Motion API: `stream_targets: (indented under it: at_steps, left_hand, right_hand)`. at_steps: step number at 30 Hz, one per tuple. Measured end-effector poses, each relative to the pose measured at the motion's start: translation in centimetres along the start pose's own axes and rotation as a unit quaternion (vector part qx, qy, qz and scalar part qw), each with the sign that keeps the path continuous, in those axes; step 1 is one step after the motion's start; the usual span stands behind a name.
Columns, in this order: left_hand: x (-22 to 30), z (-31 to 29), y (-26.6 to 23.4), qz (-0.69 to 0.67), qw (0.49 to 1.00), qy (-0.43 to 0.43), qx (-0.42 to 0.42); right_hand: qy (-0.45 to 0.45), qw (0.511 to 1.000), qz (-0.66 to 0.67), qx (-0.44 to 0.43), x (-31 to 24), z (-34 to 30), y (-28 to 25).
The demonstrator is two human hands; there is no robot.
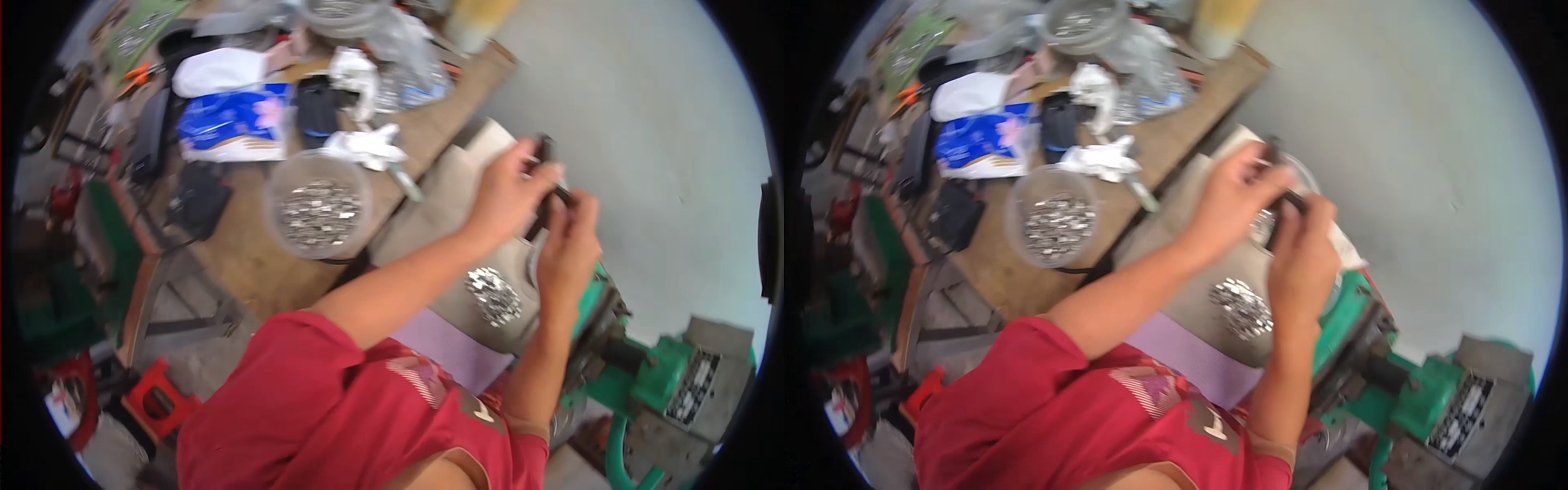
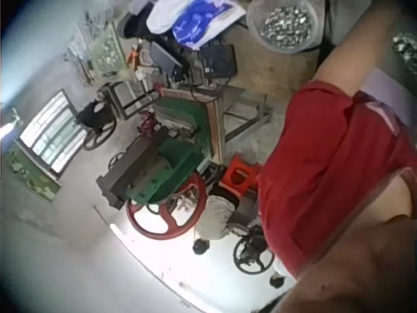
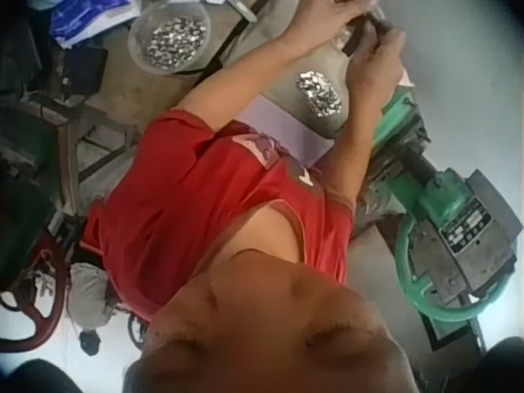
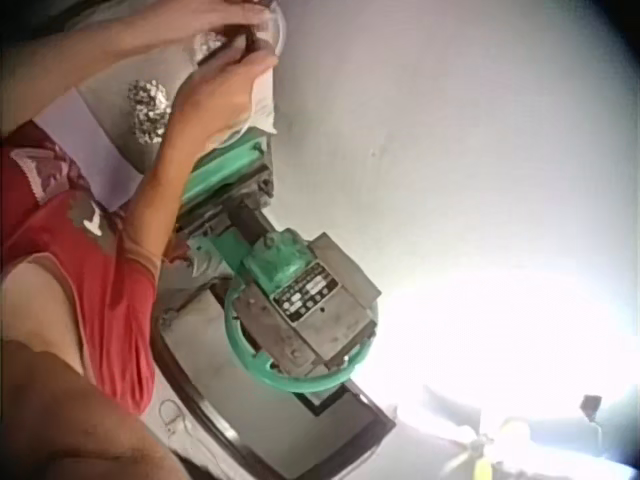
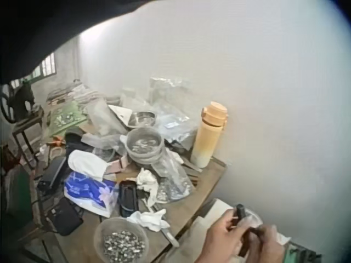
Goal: The person places small metal components by hand into a grid-like metal template for assembly.
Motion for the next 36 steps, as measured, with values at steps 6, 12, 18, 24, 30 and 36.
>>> stream_targets:
  at_steps: [6,12,18,24,30,36]
  left_hand:
    - [2.1,-0.5,-0.8,-0.124,0.988,-0.097,-0.002]
    - [2.0,-0.5,-0.7,-0.133,0.986,-0.103,0.003]
    - [2.0,-0.8,-0.8,-0.143,0.983,-0.112,0.018]
    - [1.8,-0.9,-0.5,-0.157,0.981,-0.112,0.006]
    - [1.9,-1.4,0.2,-0.172,0.979,-0.107,-0.004]
    - [1.6,-1.4,0.6,-0.185,0.98,-0.074,0.011]
  right_hand:
    - [-0.015,0.974,0.219,0.054,2.1,0.6,-0.7]
    - [0.045,0.96,0.275,-0.006,2.2,0.1,-1.1]
    - [-0.04,0.98,0.194,0.014,2.1,-0.5,-0.2]
    - [-0.07,0.989,0.128,0.034,0.4,-0.3,-0.4]
    - [-0.14,0.987,-0.003,0.077,0.2,0.2,0.1]
    - [-0.086,0.986,0.122,0.07,0.5,0.3,1.2]
Point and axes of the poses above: each hand's wrist, its own z-axis towards the middle knuckle, its own y-axis out of the palm, x = y × z, the point moved 3 cm from there along z, towards the middle knuckle, and after that the axes turned 11 degrees about -x, right-handed, at the moved point
